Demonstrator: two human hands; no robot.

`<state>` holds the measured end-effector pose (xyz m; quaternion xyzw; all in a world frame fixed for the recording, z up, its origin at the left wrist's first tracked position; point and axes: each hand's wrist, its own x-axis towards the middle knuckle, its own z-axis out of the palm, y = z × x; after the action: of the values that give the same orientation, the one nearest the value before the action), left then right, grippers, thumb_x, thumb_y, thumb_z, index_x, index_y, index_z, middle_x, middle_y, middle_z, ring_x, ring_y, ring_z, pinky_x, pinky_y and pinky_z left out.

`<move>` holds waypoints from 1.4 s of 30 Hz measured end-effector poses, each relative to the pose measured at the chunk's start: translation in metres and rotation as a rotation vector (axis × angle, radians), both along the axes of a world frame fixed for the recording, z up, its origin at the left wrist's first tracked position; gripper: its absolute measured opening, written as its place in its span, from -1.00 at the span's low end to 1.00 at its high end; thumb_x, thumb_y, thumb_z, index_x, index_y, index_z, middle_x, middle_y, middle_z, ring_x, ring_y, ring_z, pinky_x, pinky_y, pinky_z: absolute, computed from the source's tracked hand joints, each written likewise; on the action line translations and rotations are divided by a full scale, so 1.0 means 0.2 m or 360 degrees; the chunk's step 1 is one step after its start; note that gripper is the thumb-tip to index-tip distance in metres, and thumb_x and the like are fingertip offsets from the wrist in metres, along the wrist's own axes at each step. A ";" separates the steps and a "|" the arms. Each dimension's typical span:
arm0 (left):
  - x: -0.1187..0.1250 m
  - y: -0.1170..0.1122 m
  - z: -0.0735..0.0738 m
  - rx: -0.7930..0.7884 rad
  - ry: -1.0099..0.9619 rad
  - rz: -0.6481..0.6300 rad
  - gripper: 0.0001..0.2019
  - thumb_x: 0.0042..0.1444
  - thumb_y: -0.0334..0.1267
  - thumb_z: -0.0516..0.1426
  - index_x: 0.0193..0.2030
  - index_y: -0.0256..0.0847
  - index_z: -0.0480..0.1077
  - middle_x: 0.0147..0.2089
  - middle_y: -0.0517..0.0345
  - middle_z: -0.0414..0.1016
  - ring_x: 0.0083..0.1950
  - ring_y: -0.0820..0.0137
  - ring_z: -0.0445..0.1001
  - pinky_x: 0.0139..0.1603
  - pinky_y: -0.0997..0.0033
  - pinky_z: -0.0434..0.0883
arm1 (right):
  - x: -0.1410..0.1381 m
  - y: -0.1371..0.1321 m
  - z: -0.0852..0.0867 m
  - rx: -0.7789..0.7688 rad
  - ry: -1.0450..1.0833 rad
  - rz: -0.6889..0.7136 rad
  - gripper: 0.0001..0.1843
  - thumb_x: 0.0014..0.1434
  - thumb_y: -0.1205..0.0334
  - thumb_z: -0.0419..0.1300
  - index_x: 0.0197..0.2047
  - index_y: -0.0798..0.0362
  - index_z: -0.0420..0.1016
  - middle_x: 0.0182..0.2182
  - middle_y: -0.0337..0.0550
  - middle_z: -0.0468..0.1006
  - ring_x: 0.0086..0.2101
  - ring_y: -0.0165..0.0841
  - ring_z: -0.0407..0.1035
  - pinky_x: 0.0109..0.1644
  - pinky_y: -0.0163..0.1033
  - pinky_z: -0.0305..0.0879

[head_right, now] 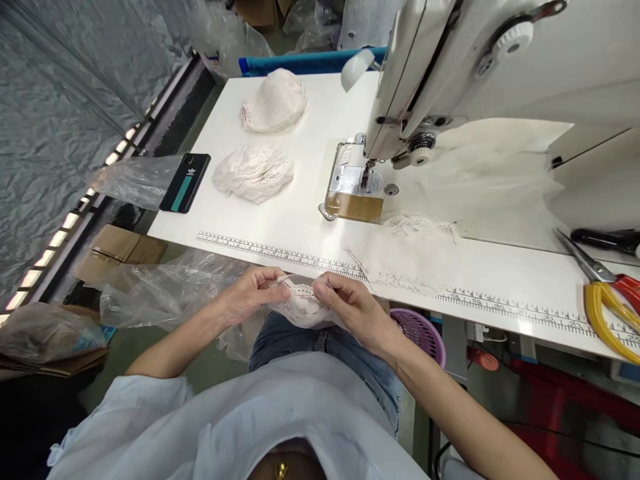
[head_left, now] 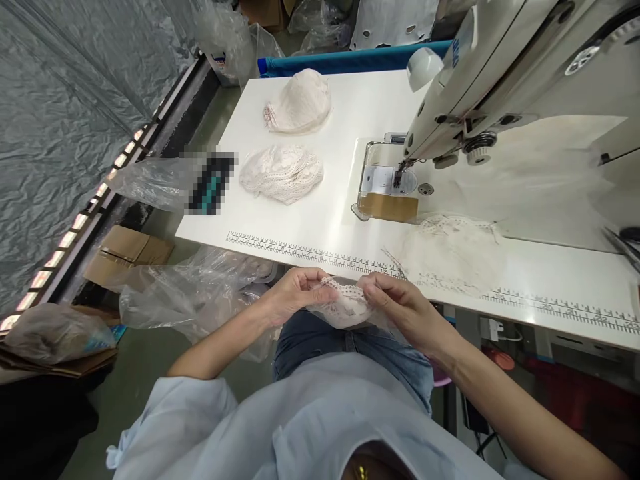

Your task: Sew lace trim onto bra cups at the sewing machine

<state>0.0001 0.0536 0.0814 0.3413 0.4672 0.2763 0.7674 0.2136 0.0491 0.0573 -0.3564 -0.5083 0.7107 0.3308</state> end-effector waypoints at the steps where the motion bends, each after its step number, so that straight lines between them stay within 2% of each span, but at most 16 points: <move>1: 0.01 0.00 0.00 -0.0021 -0.0008 0.0017 -0.73 -0.13 -0.20 0.36 -0.31 -0.30 0.52 -0.37 0.15 0.55 -0.37 0.51 0.47 -0.25 0.53 0.37 | 0.00 0.00 -0.01 -0.0049 0.0040 0.0016 -0.67 0.25 0.02 0.10 -0.43 0.08 0.35 -0.51 -0.31 0.20 -0.47 -0.48 0.06 -0.40 -0.35 0.02; 6: 0.02 -0.01 0.01 -0.0118 -0.0063 0.0158 -0.72 -0.22 -0.17 0.39 -0.41 -0.32 0.55 -0.45 0.15 0.55 -0.43 0.53 0.45 -0.36 0.58 0.35 | 0.02 0.00 -0.03 -0.0275 0.0212 0.0123 -0.76 0.14 0.08 0.25 -0.39 0.10 0.45 -0.51 -0.28 0.32 -0.47 -0.48 0.15 -0.37 -0.33 0.07; 10: 0.01 -0.01 0.00 -0.0178 -0.0188 0.0186 -0.74 -0.21 -0.17 0.39 -0.45 -0.31 0.54 -0.46 0.16 0.54 -0.46 0.53 0.44 -0.39 0.57 0.36 | 0.06 0.01 -0.05 -0.0372 0.0216 0.0114 -0.76 0.11 0.07 0.27 -0.40 0.09 0.50 -0.52 -0.27 0.35 -0.49 -0.48 0.16 -0.40 -0.32 0.10; 17: 0.00 -0.01 -0.03 -0.0210 -0.0271 0.0124 -0.74 -0.19 -0.17 0.38 -0.47 -0.32 0.51 -0.47 0.15 0.52 -0.47 0.52 0.45 -0.41 0.58 0.38 | 0.12 0.02 -0.07 -0.0319 0.0161 0.0178 -0.76 0.09 0.06 0.28 -0.37 0.08 0.57 -0.51 -0.24 0.35 -0.47 -0.47 0.16 -0.40 -0.32 0.11; 22: 0.01 -0.01 -0.03 -0.0243 -0.0247 0.0128 -0.73 -0.19 -0.18 0.38 -0.45 -0.33 0.50 -0.49 0.16 0.50 -0.48 0.52 0.44 -0.43 0.58 0.36 | 0.10 0.02 -0.06 -0.0330 0.0171 0.0370 -0.78 0.03 0.12 0.33 -0.33 0.10 0.54 -0.42 -0.22 0.43 -0.39 -0.44 0.27 -0.30 -0.30 0.21; 28: 0.02 -0.02 -0.05 -0.0234 -0.0253 0.0245 -0.74 -0.15 -0.20 0.37 -0.43 -0.34 0.47 -0.50 0.19 0.47 -0.50 0.56 0.41 -0.45 0.60 0.32 | 0.08 0.03 -0.03 -0.0229 0.0096 0.0473 -0.80 0.03 0.15 0.33 -0.40 0.12 0.49 -0.43 -0.24 0.40 -0.37 -0.42 0.28 -0.27 -0.28 0.25; 34: 0.03 -0.03 -0.04 -0.0271 -0.0210 0.0251 -0.72 -0.16 -0.19 0.37 -0.45 -0.33 0.42 -0.52 0.22 0.44 -0.51 0.57 0.38 -0.45 0.59 0.30 | 0.10 0.03 -0.05 -0.0202 0.0188 0.0512 -0.85 0.08 0.21 0.30 -0.41 0.11 0.49 -0.41 -0.25 0.40 -0.36 -0.43 0.29 -0.25 -0.28 0.25; 36: 0.03 -0.03 -0.04 -0.0258 -0.0224 0.0235 -0.72 -0.15 -0.18 0.36 -0.46 -0.32 0.41 -0.53 0.23 0.43 -0.52 0.57 0.36 -0.47 0.60 0.29 | 0.11 0.03 -0.03 -0.0121 0.0141 0.0532 -0.83 0.09 0.19 0.29 -0.42 0.12 0.48 -0.43 -0.25 0.38 -0.38 -0.44 0.29 -0.27 -0.28 0.25; 38: 0.03 -0.04 -0.03 -0.0232 -0.0229 0.0208 -0.72 -0.13 -0.17 0.35 -0.46 -0.32 0.40 -0.54 0.24 0.41 -0.54 0.59 0.34 -0.48 0.61 0.27 | 0.14 0.04 0.02 0.0064 0.0046 0.0539 -0.82 0.13 0.18 0.26 -0.40 0.13 0.48 -0.47 -0.24 0.39 -0.42 -0.44 0.30 -0.32 -0.29 0.26; 40: 0.03 -0.05 -0.02 -0.0195 -0.0207 0.0198 -0.72 -0.09 -0.16 0.34 -0.46 -0.32 0.39 -0.54 0.25 0.40 -0.53 0.60 0.33 -0.49 0.63 0.25 | 0.17 0.06 0.07 0.0405 -0.0147 0.0438 -0.83 0.18 0.18 0.21 -0.33 0.12 0.49 -0.45 -0.21 0.43 -0.42 -0.43 0.33 -0.35 -0.30 0.28; 42: 0.03 -0.03 -0.02 -0.0192 -0.0166 0.0166 -0.73 -0.05 -0.15 0.31 -0.45 -0.30 0.38 -0.51 0.24 0.42 -0.51 0.58 0.35 -0.47 0.62 0.26 | 0.22 0.09 0.11 0.0889 -0.0515 0.0176 -0.83 0.22 0.19 0.16 -0.22 0.10 0.49 -0.31 -0.09 0.49 -0.31 -0.34 0.38 -0.27 -0.22 0.34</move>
<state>0.0061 0.0481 0.0775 0.2549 0.4596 0.3047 0.7943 0.2579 0.0679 0.0789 -0.3320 -0.7482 0.4949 0.2916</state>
